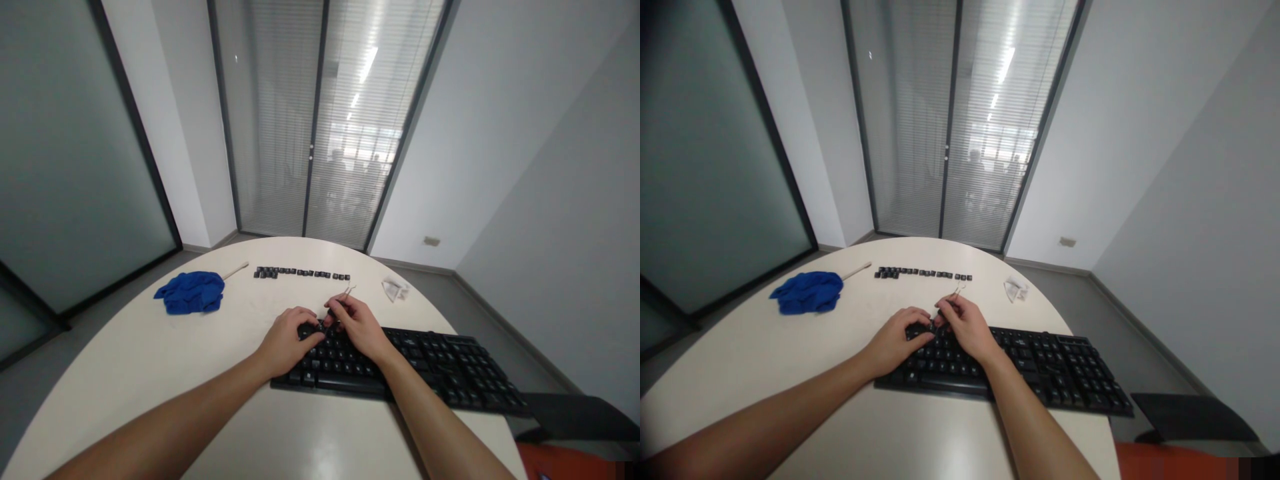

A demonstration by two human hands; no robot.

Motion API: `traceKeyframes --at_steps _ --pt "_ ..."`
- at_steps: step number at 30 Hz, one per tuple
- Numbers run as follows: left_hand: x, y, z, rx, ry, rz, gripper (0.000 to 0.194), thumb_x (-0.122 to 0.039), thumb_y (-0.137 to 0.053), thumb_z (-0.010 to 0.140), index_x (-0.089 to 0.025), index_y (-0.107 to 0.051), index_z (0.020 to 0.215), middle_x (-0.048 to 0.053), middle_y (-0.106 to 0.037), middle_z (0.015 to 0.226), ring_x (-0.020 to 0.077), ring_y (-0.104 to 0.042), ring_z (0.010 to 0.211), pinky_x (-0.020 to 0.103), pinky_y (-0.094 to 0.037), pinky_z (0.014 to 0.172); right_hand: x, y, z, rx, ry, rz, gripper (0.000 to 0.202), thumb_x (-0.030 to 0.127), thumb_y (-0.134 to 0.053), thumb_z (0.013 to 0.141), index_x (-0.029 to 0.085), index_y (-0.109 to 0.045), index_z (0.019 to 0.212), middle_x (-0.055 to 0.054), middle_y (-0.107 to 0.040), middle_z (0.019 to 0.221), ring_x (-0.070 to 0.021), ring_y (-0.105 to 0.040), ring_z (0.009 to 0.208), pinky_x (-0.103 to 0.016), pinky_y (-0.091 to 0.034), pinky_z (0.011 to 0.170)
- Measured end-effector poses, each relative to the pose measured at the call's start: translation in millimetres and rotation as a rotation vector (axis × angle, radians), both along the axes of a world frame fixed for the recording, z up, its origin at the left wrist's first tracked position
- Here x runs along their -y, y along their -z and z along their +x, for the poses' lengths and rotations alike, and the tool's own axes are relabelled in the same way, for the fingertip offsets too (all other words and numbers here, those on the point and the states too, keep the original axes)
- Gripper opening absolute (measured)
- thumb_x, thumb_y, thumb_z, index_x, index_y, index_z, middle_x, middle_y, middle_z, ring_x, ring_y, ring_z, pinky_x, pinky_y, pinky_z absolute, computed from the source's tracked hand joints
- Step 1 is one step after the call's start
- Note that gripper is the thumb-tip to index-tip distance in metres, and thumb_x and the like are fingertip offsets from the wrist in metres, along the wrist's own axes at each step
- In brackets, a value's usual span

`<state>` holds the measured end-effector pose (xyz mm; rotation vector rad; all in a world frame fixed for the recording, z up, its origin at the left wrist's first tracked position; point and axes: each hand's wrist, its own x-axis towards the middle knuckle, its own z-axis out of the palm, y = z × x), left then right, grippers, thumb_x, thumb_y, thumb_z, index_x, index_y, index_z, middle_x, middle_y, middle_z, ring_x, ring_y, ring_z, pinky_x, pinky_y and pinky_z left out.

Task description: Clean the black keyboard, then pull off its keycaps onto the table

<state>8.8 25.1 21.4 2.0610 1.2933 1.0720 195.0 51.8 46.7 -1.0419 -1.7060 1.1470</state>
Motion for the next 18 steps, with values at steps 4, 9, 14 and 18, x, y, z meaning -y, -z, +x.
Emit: traceKeyframes --at_steps 4,9,14,18 --pt "-0.5 1.2 -0.3 0.012 0.002 0.003 0.011 -0.025 -0.073 0.076 -0.023 -0.068 0.086 0.002 -0.068 0.104 0.0217 -0.060 0.101 0.038 -0.043 0.097 0.0 -0.2 0.0 0.013 -0.006 0.003 0.040 0.055 -0.053 0.088 0.017 -0.061 0.095 -0.003 -0.069 0.073 -0.0159 -0.065 0.070 -0.024 -0.047 0.058" --pt "-0.6 1.8 0.4 0.044 0.011 0.001 0.011 -0.024 -0.072 0.077 -0.022 -0.066 0.085 0.003 -0.069 0.102 0.0222 -0.060 0.100 0.039 -0.043 0.095 -1.4 1.2 0.5 0.029 0.008 0.004 0.041 0.055 -0.053 0.089 0.016 -0.063 0.096 -0.003 -0.068 0.072 -0.0156 -0.065 0.069 -0.024 -0.046 0.058" --pt "-0.8 0.1 0.1 0.056 0.030 0.000 0.012 -0.021 -0.071 0.078 -0.023 -0.067 0.089 0.002 -0.070 0.099 0.0217 -0.060 0.098 0.038 -0.042 0.096 -2.9 2.6 1.0 0.040 -0.001 0.024 0.040 0.054 -0.053 0.089 0.016 -0.063 0.092 -0.003 -0.068 0.073 -0.0156 -0.064 0.069 -0.025 -0.046 0.060" --pt "-0.5 -0.5 -0.7 0.053 0.029 -0.003 0.014 -0.021 -0.072 0.077 -0.023 -0.067 0.090 0.001 -0.070 0.099 0.0216 -0.060 0.098 0.038 -0.042 0.095 -4.0 3.7 1.4 0.040 -0.003 0.016 0.040 0.055 -0.052 0.089 0.016 -0.062 0.091 -0.003 -0.068 0.073 -0.0160 -0.064 0.068 -0.026 -0.046 0.059"
